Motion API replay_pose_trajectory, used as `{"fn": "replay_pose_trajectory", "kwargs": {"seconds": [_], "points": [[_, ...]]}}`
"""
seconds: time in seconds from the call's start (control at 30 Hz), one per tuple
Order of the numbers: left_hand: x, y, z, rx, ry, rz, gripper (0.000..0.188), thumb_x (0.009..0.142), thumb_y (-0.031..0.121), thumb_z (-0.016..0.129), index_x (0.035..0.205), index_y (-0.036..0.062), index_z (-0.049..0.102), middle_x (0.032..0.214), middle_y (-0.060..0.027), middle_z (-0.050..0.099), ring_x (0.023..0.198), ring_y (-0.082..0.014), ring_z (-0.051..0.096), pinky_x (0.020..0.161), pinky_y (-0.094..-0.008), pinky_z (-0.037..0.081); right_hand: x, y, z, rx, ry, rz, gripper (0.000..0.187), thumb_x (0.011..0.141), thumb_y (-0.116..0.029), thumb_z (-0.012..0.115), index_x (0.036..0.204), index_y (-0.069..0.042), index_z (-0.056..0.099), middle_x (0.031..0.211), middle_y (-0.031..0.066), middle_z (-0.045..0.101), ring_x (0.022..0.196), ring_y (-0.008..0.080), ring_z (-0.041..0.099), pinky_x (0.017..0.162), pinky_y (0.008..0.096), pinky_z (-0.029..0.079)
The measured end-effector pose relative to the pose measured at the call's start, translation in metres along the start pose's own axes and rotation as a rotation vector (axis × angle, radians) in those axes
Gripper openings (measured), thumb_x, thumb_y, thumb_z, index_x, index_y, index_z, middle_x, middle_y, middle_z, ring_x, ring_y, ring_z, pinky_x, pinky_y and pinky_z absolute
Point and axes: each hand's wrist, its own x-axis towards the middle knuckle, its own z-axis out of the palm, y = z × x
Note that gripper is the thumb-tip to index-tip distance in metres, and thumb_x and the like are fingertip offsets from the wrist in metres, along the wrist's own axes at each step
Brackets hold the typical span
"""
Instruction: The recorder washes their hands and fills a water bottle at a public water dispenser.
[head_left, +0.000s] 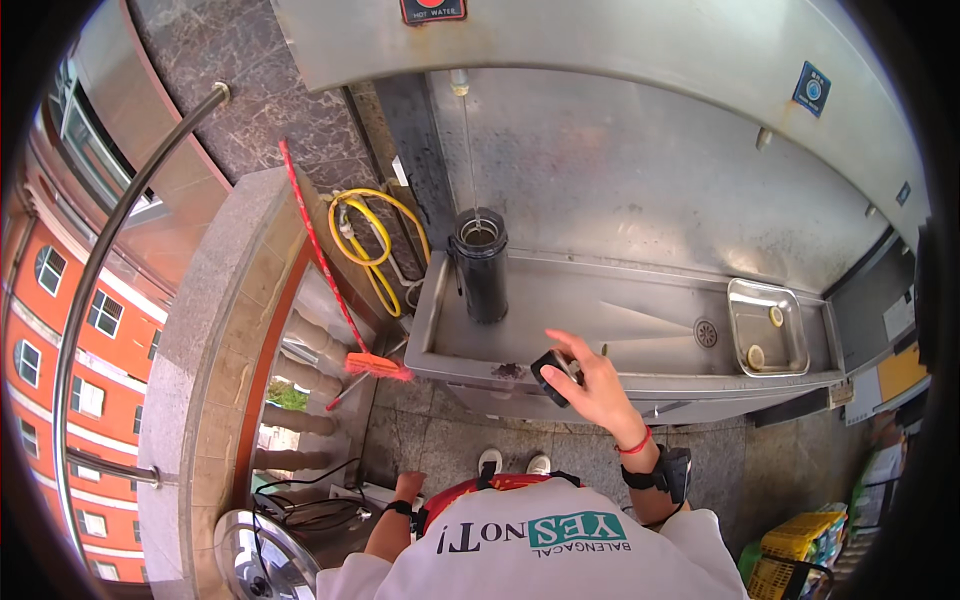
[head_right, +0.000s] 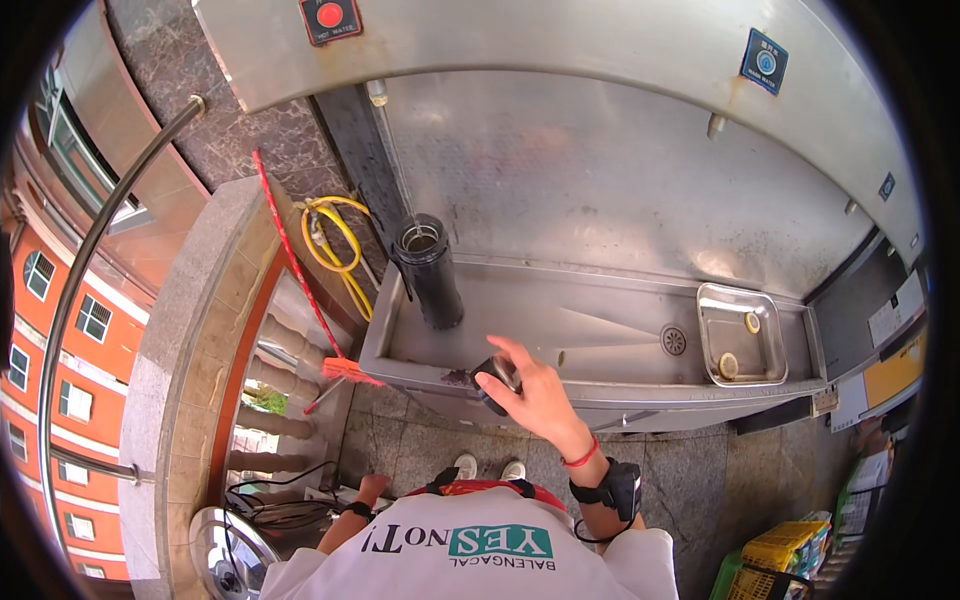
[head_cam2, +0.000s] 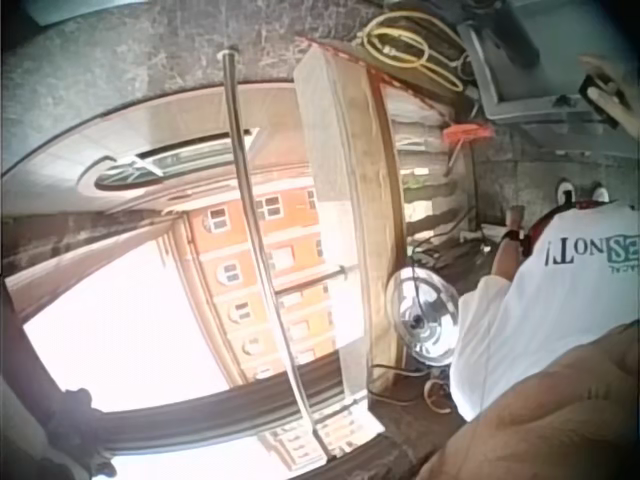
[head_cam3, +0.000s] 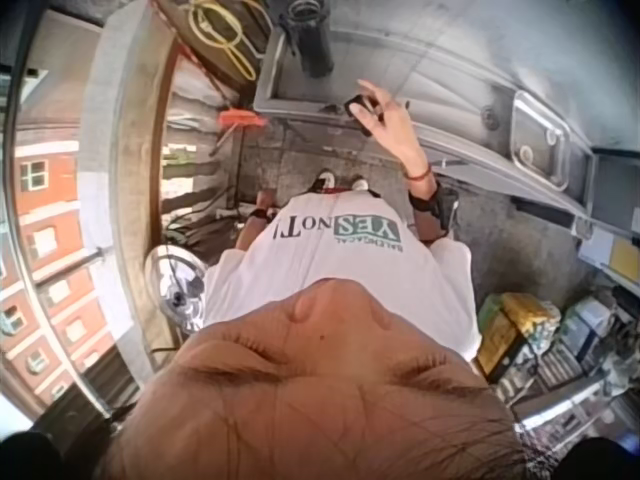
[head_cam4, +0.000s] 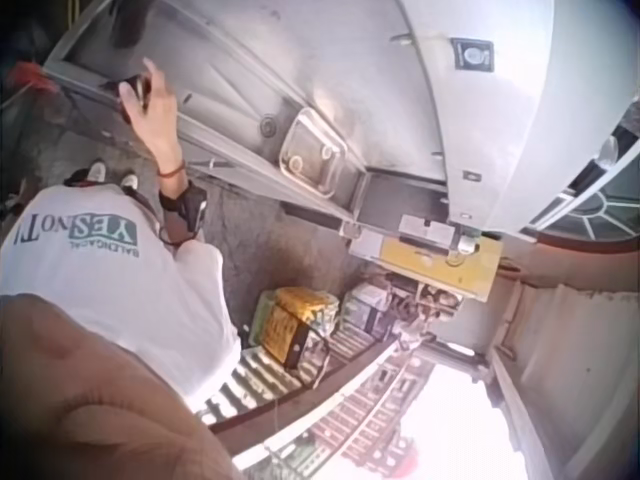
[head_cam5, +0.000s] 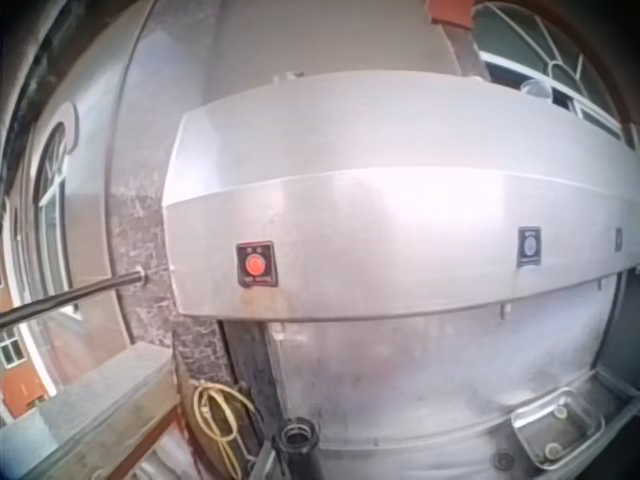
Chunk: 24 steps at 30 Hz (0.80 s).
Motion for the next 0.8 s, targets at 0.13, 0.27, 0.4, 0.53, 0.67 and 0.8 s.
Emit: {"fn": "replay_pose_trajectory", "kwargs": {"seconds": [0.13, 0.27, 0.4, 0.53, 0.67, 0.8], "points": [[0.007, -0.002, 0.006, -0.112, -0.01, -0.054, 0.031, 0.085, 0.034, 0.053, 0.101, 0.0135, 0.069, 0.103, -0.0116, 0.067, 0.1, -0.0318, 0.062, 0.085, -0.0411, 0.05, -0.002, 0.002, -0.001, 0.02, 0.004, 0.027, 0.052, 0.085, -0.032, 0.067, 0.127, -0.007, 0.048, 0.094, 0.0197, 0.065, 0.087, 0.0337, 0.065, 0.076, 0.036, 0.05], [0.009, -0.011, 0.022, -0.314, 0.009, -0.22, 0.034, 0.081, 0.038, 0.058, 0.099, 0.0125, 0.069, 0.104, -0.013, 0.066, 0.102, -0.0325, 0.061, 0.086, -0.0412, 0.049, -0.001, 0.001, -0.002, 0.035, -0.009, 0.035, 0.051, 0.086, -0.033, 0.066, 0.127, -0.007, 0.049, 0.094, 0.0199, 0.065, 0.087, 0.0335, 0.065, 0.076, 0.0359, 0.05], [0.01, -0.01, 0.023, -0.348, 0.034, -0.22, 0.035, 0.079, 0.04, 0.06, 0.097, 0.0123, 0.07, 0.103, -0.0148, 0.066, 0.101, -0.0327, 0.061, 0.087, -0.0403, 0.049, -0.002, 0.002, 0.0, 0.015, 0.011, 0.014, 0.049, 0.086, -0.034, 0.064, 0.125, -0.007, 0.052, 0.093, 0.0203, 0.065, 0.087, 0.0336, 0.065, 0.076, 0.036, 0.05], [0.005, -0.006, 0.014, -0.273, 0.06, -0.061, 0.035, 0.079, 0.04, 0.059, 0.096, 0.0123, 0.07, 0.103, -0.0145, 0.066, 0.101, -0.0325, 0.061, 0.087, -0.0401, 0.049, 0.0, 0.0, 0.001, 0.018, 0.011, 0.071, 0.044, 0.087, -0.034, 0.063, 0.12, -0.006, 0.056, 0.094, 0.0202, 0.065, 0.087, 0.0331, 0.064, 0.076, 0.0361, 0.05], [-0.003, -0.001, 0.013, -0.645, 0.069, -0.315, 0.033, 0.08, 0.039, 0.057, 0.096, 0.0131, 0.07, 0.104, -0.0132, 0.066, 0.101, -0.0321, 0.061, 0.087, -0.0403, 0.049, 0.003, 0.001, 0.004, -0.024, 0.015, -0.014, 0.039, 0.088, -0.033, 0.063, 0.116, -0.006, 0.059, 0.094, 0.0191, 0.065, 0.086, 0.0328, 0.064, 0.076, 0.0359, 0.049], [-0.007, -0.006, 0.017, -0.382, 0.04, -0.248, 0.032, 0.082, 0.039, 0.055, 0.095, 0.0136, 0.07, 0.104, -0.0126, 0.066, 0.101, -0.0323, 0.061, 0.086, -0.0399, 0.049, 0.006, -0.002, 0.007, -0.02, -0.014, -0.005, 0.036, 0.088, -0.032, 0.062, 0.113, -0.006, 0.06, 0.092, 0.0181, 0.065, 0.084, 0.033, 0.063, 0.075, 0.036, 0.049]]}}
